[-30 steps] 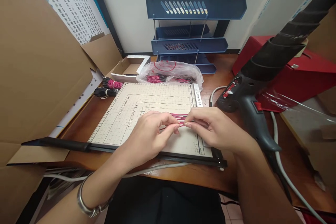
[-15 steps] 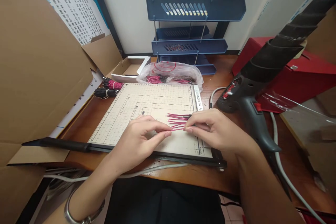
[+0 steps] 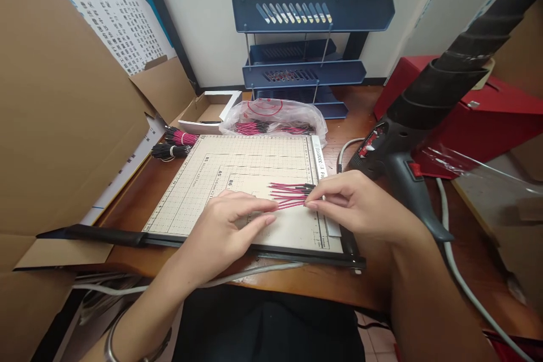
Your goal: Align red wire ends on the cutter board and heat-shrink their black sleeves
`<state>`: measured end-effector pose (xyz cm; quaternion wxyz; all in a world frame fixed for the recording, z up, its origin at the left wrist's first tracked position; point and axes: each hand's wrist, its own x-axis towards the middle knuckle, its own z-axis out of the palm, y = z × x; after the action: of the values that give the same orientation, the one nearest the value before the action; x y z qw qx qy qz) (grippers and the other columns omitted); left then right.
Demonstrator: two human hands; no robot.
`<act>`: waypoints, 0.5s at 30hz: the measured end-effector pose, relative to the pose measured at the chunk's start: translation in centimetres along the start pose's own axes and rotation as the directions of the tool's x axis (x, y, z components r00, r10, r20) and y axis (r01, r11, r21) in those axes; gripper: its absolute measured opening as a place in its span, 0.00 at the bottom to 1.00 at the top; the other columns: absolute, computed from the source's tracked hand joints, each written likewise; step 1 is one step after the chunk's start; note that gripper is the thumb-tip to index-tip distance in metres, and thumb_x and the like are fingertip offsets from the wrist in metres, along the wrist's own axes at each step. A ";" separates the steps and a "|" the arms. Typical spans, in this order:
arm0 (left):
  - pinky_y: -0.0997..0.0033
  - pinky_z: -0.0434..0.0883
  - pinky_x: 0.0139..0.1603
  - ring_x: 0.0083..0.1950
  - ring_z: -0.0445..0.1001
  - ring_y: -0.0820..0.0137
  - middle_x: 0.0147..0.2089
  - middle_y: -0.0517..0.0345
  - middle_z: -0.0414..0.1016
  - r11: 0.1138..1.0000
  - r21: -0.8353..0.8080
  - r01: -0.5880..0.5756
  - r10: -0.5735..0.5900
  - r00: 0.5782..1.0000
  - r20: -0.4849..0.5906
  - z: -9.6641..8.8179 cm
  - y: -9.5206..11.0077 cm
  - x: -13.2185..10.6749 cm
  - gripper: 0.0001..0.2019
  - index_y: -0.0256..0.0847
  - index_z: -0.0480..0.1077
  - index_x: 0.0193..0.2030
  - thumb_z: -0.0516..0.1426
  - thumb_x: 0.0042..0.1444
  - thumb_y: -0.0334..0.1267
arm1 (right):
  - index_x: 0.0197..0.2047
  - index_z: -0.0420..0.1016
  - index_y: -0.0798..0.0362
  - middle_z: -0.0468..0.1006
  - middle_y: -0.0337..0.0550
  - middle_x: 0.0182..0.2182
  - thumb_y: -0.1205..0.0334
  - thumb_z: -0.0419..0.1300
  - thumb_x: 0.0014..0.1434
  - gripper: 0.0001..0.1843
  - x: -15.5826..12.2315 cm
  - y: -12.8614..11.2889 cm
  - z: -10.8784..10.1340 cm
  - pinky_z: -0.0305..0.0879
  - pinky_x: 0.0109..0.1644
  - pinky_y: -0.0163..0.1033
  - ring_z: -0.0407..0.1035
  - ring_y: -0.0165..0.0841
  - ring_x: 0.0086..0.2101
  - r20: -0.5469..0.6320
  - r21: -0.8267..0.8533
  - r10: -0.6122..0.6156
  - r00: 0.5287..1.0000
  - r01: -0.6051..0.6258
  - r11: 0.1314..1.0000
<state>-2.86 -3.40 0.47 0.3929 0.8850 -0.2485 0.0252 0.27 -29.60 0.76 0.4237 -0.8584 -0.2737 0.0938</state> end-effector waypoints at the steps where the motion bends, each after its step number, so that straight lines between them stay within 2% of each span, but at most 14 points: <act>1: 0.60 0.72 0.53 0.48 0.79 0.62 0.48 0.56 0.84 1.000 0.028 0.003 -0.003 1.000 -0.015 0.1 -0.1 -0.2 0.11 0.45 0.81 0.51 0.63 0.64 0.40 | 0.35 0.83 0.53 0.81 0.40 0.29 0.63 0.61 0.61 0.08 0.0 0.1 0.0 0.60 0.32 0.34 0.68 0.29 0.28 0.007 -0.024 0.013 1.000 -0.013 1.000; 4: 0.59 0.72 0.54 0.52 0.77 0.61 0.50 0.53 0.83 0.994 0.106 -0.016 0.023 0.998 -0.064 0.5 -0.5 -0.8 0.13 0.43 0.78 0.54 0.63 0.63 0.38 | 0.35 0.84 0.52 0.78 0.38 0.25 0.63 0.62 0.60 0.08 0.1 0.3 0.0 0.58 0.31 0.34 0.65 0.27 0.26 0.010 -0.143 0.049 0.999 -0.047 0.989; 7: 0.58 0.71 0.54 0.52 0.74 0.60 0.51 0.52 0.82 0.983 0.169 -0.068 0.085 0.991 -0.099 1.2 -0.6 -1.0 0.13 0.40 0.77 0.54 0.62 0.64 0.35 | 0.36 0.85 0.50 0.70 0.35 0.20 0.61 0.65 0.57 0.07 0.1 0.5 0.0 0.54 0.28 0.34 0.60 0.26 0.23 -0.039 -0.244 0.079 0.996 -0.086 0.966; 10: 0.56 0.70 0.53 0.52 0.72 0.59 0.52 0.51 0.81 0.970 0.222 -0.102 0.128 0.986 -0.104 1.8 -0.5 -1.0 0.12 0.39 0.76 0.54 0.61 0.64 0.34 | 0.39 0.85 0.49 0.63 0.33 0.18 0.58 0.65 0.57 0.09 -0.1 0.6 -0.3 0.51 0.26 0.34 0.56 0.25 0.21 -0.074 -0.255 0.110 0.991 -0.125 0.959; 15: 0.55 0.69 0.51 0.49 0.71 0.60 0.50 0.54 0.81 0.947 0.295 -0.130 0.168 0.980 -0.108 2.8 0.1 -0.2 0.09 0.40 0.77 0.50 0.60 0.64 0.31 | 0.36 0.84 0.50 0.62 0.33 0.19 0.61 0.60 0.59 0.10 -0.2 0.5 -0.7 0.49 0.26 0.35 0.54 0.25 0.22 -0.143 -0.226 0.168 0.975 -0.197 0.954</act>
<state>-3.49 -5.32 -1.46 0.2734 0.9075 -0.2819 0.1491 0.56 -30.43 0.84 0.3228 -0.9288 -0.1761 0.0463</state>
